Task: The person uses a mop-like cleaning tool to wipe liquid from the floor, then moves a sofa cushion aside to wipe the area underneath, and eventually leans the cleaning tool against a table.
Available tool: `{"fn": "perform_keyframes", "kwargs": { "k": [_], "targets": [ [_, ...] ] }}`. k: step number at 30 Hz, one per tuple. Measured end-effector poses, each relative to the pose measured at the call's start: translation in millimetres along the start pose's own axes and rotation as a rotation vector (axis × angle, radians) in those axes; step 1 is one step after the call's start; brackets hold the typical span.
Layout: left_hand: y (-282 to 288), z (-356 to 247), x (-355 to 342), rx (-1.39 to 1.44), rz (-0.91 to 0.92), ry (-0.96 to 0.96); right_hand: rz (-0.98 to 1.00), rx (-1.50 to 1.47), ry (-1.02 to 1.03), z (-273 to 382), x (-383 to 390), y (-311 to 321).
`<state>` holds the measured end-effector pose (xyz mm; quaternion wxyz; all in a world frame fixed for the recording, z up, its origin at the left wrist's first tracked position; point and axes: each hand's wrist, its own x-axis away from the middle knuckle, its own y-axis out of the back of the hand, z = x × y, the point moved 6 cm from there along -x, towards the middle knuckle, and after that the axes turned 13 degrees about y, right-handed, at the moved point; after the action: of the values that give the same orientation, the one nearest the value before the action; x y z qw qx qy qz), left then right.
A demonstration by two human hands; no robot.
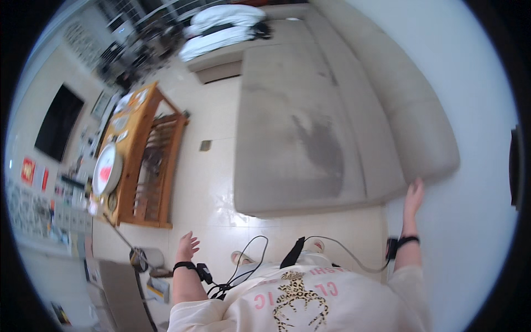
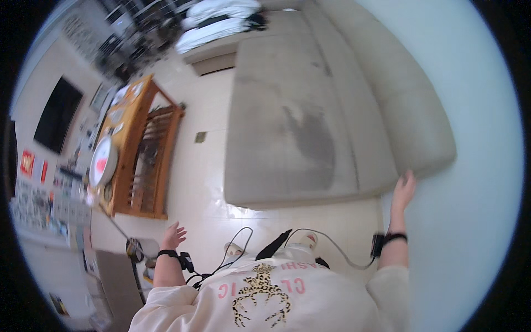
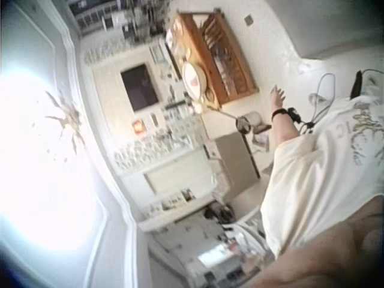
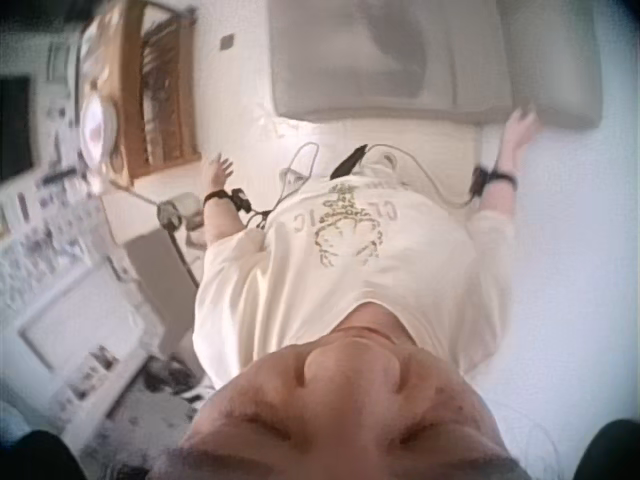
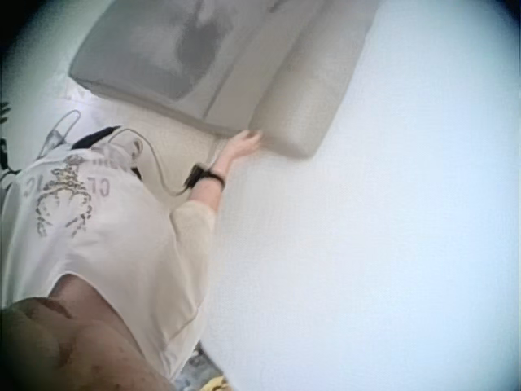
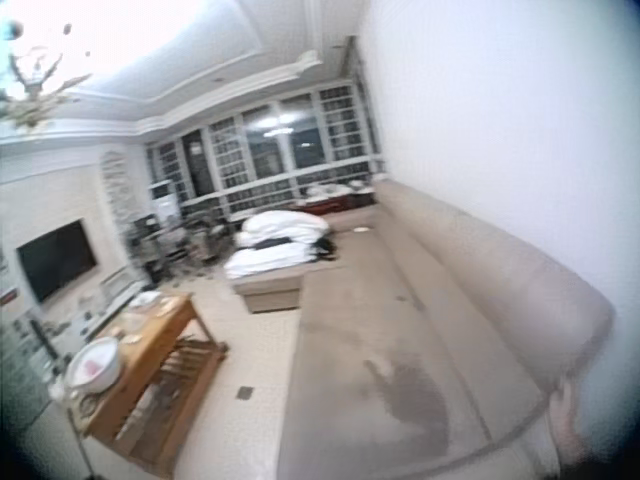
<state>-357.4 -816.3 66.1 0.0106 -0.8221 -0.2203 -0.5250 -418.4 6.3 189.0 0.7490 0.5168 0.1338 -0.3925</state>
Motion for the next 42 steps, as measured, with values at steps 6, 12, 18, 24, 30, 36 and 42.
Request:
{"fn": "perform_keyframes", "kwargs": {
  "k": [6,12,18,24,30,36,42],
  "targets": [
    [68.0,88.2,-39.6,0.268,0.088,0.2,0.747,0.082,-0.116,3.9,196.8,-50.6],
    [191.4,123.9,-53.1,0.406,-0.063,0.242,0.82,0.174,-0.266,13.8,200.7,-28.9],
    [263.6,117.9,-83.6,0.489,-0.147,0.262,0.823,0.237,-0.246,28.8,220.7,-3.6],
    [223.3,27.2,-109.3,0.293,0.027,0.216,1.044,0.469,-0.618,1.2,276.8,22.7],
    [244.4,-49.0,-150.6,0.295,-0.002,0.166,0.876,0.263,-0.967,95.5,297.3,-28.6],
    [223.3,-136.3,-187.4,0.367,-0.025,0.239,1.0,0.228,-0.383,158.2,189.5,-177.9],
    [205.9,-254.3,-211.6,0.371,0.035,0.158,0.656,-0.015,-0.137,303.4,24.2,-305.0]
  ]
}}
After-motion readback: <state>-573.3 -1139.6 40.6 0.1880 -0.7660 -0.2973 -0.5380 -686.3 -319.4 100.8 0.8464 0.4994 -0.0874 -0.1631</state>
